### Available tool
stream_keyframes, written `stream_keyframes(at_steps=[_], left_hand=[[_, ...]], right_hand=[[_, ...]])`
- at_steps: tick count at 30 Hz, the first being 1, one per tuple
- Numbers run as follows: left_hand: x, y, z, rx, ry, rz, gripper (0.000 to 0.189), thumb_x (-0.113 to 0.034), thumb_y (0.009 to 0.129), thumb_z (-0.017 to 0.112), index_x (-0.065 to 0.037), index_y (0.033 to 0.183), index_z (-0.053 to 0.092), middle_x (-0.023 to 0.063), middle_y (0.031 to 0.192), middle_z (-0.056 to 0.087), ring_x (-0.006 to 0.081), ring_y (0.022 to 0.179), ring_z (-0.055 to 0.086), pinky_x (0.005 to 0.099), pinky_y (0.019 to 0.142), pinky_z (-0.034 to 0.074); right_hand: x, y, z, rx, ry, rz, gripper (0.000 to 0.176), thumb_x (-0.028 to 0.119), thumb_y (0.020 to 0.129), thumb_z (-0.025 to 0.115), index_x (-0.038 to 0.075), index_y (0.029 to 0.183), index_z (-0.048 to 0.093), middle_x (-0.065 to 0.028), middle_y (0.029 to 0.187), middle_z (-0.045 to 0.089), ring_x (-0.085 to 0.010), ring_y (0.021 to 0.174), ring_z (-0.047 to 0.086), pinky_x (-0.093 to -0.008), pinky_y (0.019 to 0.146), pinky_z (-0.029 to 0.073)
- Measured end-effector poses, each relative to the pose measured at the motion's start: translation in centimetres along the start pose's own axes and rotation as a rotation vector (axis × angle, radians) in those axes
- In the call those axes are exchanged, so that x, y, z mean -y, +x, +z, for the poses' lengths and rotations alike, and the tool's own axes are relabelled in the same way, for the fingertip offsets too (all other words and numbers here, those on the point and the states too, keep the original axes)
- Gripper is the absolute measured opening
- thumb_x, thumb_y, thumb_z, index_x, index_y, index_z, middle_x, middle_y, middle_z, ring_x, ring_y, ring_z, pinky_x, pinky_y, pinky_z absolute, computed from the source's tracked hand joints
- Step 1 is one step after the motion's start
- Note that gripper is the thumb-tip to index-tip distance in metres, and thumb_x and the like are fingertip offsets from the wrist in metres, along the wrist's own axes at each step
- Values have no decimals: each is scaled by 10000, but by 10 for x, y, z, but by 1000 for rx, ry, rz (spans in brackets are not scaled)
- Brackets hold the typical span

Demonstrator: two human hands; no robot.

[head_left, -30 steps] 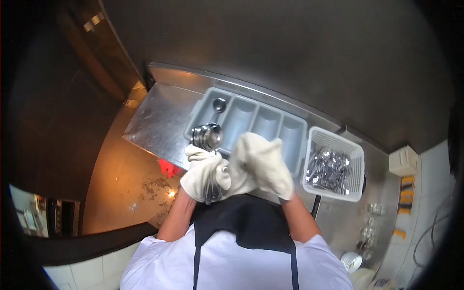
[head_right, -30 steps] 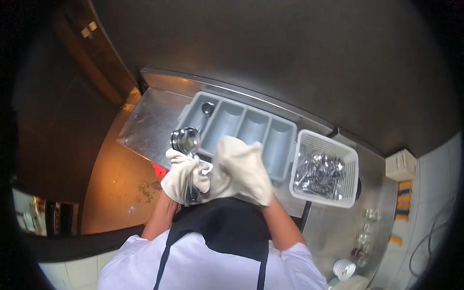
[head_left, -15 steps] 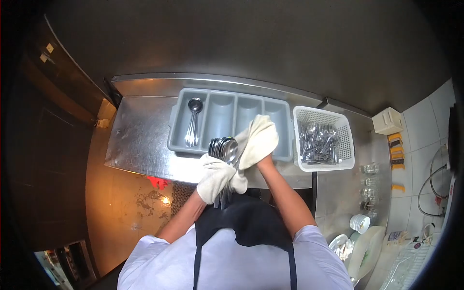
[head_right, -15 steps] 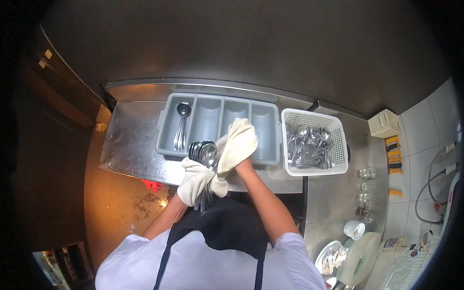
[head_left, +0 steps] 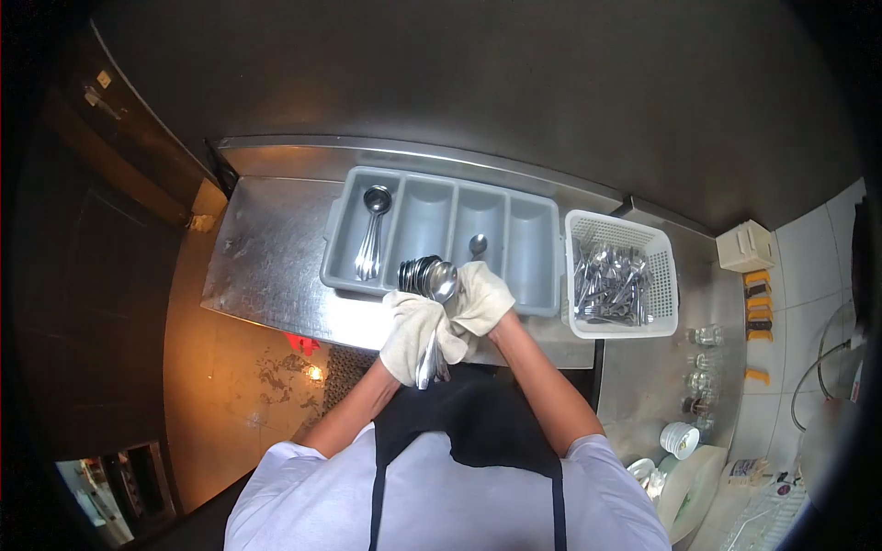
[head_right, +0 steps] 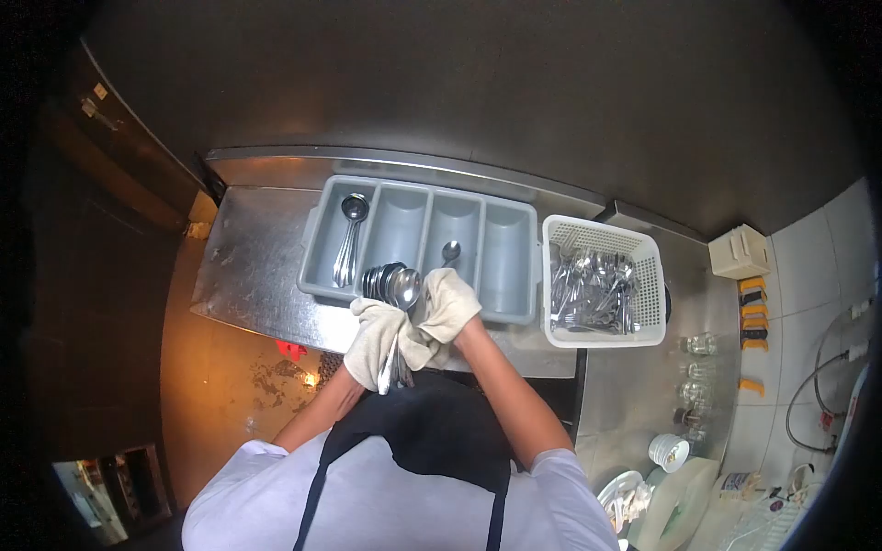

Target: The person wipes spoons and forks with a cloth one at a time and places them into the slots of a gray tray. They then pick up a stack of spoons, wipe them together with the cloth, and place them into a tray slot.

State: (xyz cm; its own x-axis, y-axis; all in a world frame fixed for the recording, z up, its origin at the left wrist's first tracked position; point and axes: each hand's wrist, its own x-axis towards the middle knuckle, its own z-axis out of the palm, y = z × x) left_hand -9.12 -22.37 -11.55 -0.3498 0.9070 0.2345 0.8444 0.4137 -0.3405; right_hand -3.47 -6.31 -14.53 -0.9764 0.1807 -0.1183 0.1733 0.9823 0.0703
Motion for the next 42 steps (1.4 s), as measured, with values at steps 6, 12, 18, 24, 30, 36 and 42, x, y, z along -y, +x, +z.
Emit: stream_keyframes(at_steps=[6, 12, 18, 24, 30, 36, 42], left_hand=[[-3, 9, -9, 86, 601, 150, 226, -133, 611, 593, 37, 708, 706, 61, 606, 606, 90, 502, 559, 281, 404, 382], [12, -1, -26, 199, -97, 142, 76, -102, 765, 612, -36, 795, 634, 104, 704, 601, 233, 645, 628, 360, 560, 462], [14, -30, -4, -82, -996, -43, 98, -43, 838, 597, -37, 920, 650, 128, 800, 622, 297, 792, 677, 383, 669, 508], [7, -50, 24, 117, -170, -203, 92, -12, 779, 588, -51, 724, 650, 112, 632, 600, 209, 556, 630, 368, 458, 451], [10, -55, 48, 310, 745, -187, 203, -158, 663, 570, 25, 647, 656, 78, 523, 544, 136, 406, 500, 317, 372, 349], [32, -56, 17, 226, 391, -19, 231, -188, 628, 594, 19, 696, 671, 121, 589, 605, 185, 472, 559, 346, 436, 422], [47, -60, -7, 32, -714, 2, 78, -144, 731, 627, -69, 744, 610, 109, 663, 567, 283, 637, 632, 409, 619, 495]], right_hand=[[-20, 23, 62, -997, 584, -664, 243, 214, 755, 675, 55, 939, 675, -137, 931, 689, -279, 930, 677, -390, 855, 521], [-31, 16, -53, -54, 149, 212, 335, 217, 772, 635, -29, 998, 650, -194, 934, 679, -326, 929, 686, -418, 804, 550], [-6, 20, -10, -553, 628, 391, 208, 222, 845, 604, 45, 946, 647, -157, 919, 646, -337, 874, 646, -409, 749, 532], [63, 7, -21, -205, 458, -235, 211, 242, 684, 725, 48, 752, 679, -208, 828, 674, -359, 828, 684, -406, 724, 547], [33, 54, 12, -198, 496, -215, 250, 210, 727, 685, 18, 865, 601, -194, 815, 636, -343, 815, 665, -394, 719, 531], [63, 48, 14, -332, 603, -435, 172, 152, 863, 620, 58, 1005, 643, -154, 922, 664, -324, 941, 659, -388, 857, 519], [26, 46, -16, -405, 159, -58, 204, 214, 897, 598, 37, 981, 655, -154, 913, 677, -304, 893, 667, -380, 810, 537]])
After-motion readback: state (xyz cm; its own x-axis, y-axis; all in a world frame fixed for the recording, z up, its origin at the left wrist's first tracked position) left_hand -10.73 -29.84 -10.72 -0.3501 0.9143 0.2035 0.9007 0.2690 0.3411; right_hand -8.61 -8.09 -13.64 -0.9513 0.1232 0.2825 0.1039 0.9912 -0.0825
